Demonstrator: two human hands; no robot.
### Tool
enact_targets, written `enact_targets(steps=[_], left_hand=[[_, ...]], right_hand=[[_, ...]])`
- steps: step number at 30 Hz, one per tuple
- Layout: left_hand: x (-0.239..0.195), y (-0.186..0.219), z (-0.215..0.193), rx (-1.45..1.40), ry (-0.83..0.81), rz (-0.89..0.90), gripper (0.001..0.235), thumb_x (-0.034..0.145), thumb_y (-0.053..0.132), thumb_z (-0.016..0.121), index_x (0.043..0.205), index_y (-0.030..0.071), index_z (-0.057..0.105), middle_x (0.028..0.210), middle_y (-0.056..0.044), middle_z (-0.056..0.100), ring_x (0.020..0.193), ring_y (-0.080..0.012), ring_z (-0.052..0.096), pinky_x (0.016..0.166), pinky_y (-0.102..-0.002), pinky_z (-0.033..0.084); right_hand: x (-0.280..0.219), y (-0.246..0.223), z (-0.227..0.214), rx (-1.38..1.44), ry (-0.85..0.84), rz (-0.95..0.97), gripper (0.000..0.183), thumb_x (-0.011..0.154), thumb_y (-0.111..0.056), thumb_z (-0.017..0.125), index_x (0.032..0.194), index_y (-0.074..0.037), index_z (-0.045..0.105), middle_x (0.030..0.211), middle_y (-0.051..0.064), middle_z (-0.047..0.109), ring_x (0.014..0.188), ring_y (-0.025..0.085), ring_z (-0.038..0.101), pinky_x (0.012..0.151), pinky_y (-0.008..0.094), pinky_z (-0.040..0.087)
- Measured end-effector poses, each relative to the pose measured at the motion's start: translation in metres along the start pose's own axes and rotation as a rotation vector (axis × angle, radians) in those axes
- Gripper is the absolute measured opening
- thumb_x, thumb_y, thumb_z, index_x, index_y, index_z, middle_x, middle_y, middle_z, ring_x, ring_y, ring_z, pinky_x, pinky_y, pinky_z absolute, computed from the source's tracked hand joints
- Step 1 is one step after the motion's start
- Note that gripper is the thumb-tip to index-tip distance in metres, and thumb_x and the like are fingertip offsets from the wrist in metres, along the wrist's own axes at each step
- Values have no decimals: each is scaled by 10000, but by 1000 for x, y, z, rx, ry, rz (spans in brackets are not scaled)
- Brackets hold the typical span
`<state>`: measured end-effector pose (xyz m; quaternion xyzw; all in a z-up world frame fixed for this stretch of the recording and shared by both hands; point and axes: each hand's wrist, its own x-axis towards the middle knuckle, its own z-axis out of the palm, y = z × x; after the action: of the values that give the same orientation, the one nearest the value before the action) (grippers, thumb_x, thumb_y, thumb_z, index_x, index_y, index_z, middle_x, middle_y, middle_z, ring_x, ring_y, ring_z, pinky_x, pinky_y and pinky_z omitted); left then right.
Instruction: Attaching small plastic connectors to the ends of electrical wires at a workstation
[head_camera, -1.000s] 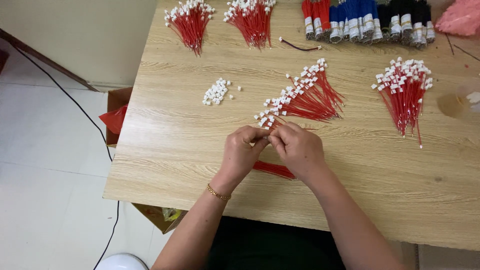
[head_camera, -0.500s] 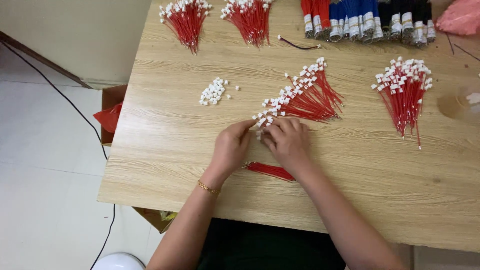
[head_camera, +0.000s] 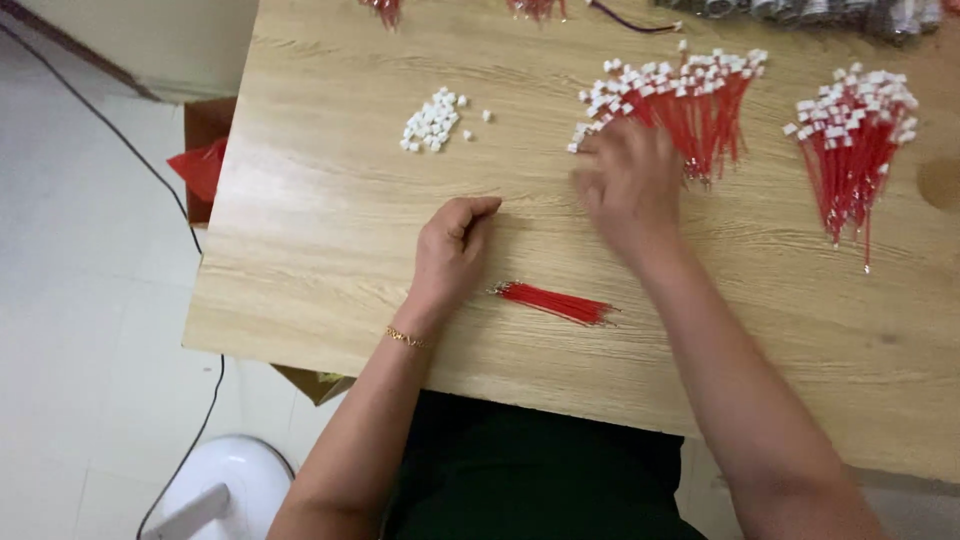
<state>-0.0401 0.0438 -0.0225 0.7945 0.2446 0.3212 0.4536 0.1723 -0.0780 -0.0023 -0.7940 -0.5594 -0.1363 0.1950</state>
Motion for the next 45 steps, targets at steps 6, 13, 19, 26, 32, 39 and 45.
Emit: enact_targets(steps=[6,13,19,26,32,39,45], left_hand=[[-2,-2,4,-42,34,10,219,870,-7,609,1036,90,714,926,-134,699,952,-327,680,855,-414,536],[-7,4,2,-81,38,-9,217,875,-10,610,1048,80,706,934,-153,692,958,-342,674,858,-432,530],[-16,11,2,-111,82,-89,218,877,34,628,1064,105,712,924,-107,708,949,-279,689,859,-389,545],[-18,6,7,-118,117,-60,224,878,0,621,1075,74,698,910,-137,695,928,-302,685,831,-409,543],[-23,5,12,157,-71,251,303,838,247,719,1118,136,687,1034,-71,688,1011,-279,649,871,-405,512],[-32,7,25,428,-174,371,79,809,318,742,839,248,721,822,69,600,935,-149,572,885,-338,426],[-29,13,19,417,-218,358,82,829,351,704,829,269,709,814,47,613,914,-170,575,853,-364,433]], right_hand=[[-56,-87,-39,105,-649,68,408,754,-410,737,1014,-110,640,940,97,582,987,346,601,800,454,502],[-82,-62,7,39,-527,-68,224,794,-348,627,783,-125,610,735,90,562,713,342,654,587,450,509],[-81,-55,5,71,-460,-131,215,832,-301,559,844,-87,577,745,113,530,727,383,641,621,493,520],[-62,-60,-37,405,-566,451,267,959,-301,448,1106,-80,471,851,273,651,876,492,653,761,597,497],[-63,-58,-40,594,-357,477,198,996,-186,442,1123,-38,479,788,237,637,760,412,651,665,530,500],[-72,-30,-23,838,-287,640,211,1005,-115,438,1122,-8,578,772,107,616,659,200,610,607,352,525],[-70,9,-34,996,-61,670,196,1046,-100,392,1136,-45,557,779,57,579,556,79,496,473,199,412]])
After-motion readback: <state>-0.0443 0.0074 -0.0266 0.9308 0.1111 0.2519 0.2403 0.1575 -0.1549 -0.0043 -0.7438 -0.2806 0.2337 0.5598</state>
